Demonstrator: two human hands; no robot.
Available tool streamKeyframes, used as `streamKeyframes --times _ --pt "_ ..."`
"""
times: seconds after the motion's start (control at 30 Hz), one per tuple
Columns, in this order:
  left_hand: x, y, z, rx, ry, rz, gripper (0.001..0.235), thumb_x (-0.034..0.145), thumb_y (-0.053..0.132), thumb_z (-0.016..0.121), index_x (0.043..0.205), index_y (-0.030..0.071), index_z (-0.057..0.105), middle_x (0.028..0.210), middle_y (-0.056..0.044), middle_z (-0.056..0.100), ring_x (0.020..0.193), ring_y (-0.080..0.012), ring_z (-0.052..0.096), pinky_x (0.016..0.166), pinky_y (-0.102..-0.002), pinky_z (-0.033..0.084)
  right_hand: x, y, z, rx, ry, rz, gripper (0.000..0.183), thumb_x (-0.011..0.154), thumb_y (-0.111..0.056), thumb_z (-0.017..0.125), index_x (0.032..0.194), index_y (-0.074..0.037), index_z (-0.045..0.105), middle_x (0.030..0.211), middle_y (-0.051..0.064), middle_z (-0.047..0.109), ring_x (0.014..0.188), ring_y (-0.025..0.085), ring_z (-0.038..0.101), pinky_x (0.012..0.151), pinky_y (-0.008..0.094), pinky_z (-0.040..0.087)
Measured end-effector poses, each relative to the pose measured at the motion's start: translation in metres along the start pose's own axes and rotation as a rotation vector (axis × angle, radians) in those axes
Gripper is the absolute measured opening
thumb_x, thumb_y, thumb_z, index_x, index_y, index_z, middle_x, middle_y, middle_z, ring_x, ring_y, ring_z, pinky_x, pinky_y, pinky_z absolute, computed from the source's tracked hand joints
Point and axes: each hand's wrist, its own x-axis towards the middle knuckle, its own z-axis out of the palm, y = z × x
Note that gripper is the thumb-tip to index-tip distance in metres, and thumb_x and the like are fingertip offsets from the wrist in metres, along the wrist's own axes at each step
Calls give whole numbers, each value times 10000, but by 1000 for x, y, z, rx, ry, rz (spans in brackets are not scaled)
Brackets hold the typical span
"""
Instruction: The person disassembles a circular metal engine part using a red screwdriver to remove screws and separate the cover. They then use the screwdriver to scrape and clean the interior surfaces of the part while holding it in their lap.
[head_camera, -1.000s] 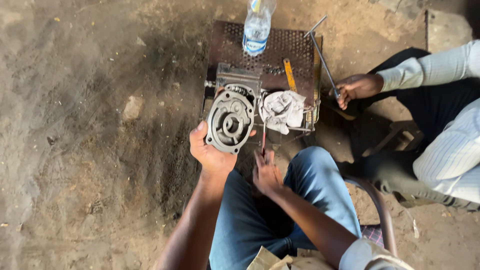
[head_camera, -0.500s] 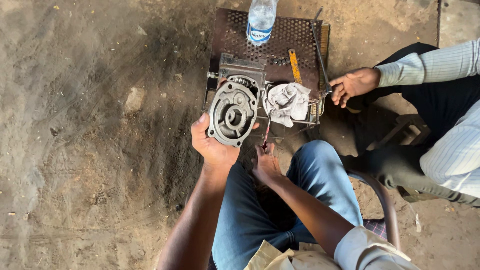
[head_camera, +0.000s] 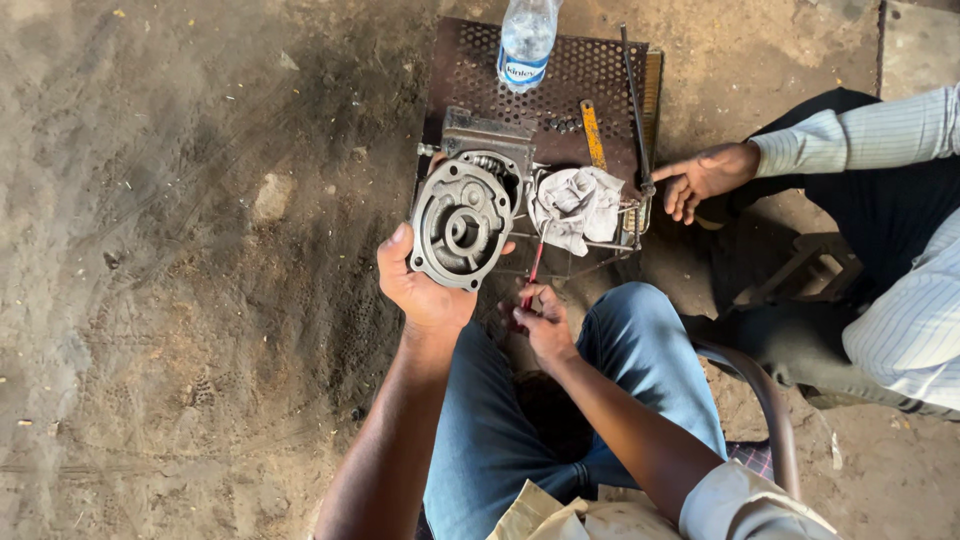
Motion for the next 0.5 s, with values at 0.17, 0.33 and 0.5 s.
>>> streamKeyframes --times 0.17,0.33,0.5 --pt "-1 1 4 6 37 -24 786 958 494 494 1563 0 410 1378 -200 619 1187 -340 673 924 -592 600 1 -7 -12 251 -67 73 341 912 146 522 1042 -158 605 1420 4 576 1142 297 682 902 459 580" --pt "-1 -1 -1 -29 13 -27 754 979 483 483 1533 -26 442 1360 -214 630 1173 -348 679 923 -593 604 -10 -9 -7 370 -43 154 348 912 125 517 1081 -154 641 1358 17 610 1138 317 685 961 496 570" --pt "1 -3 -4 -21 7 -4 716 996 478 471 1482 -48 462 1337 -212 636 1150 -359 683 911 -611 613 -17 -15 -7 376 -60 175 367 910 114 524 1122 -154 657 1300 30 634 1136 309 679 999 510 566"
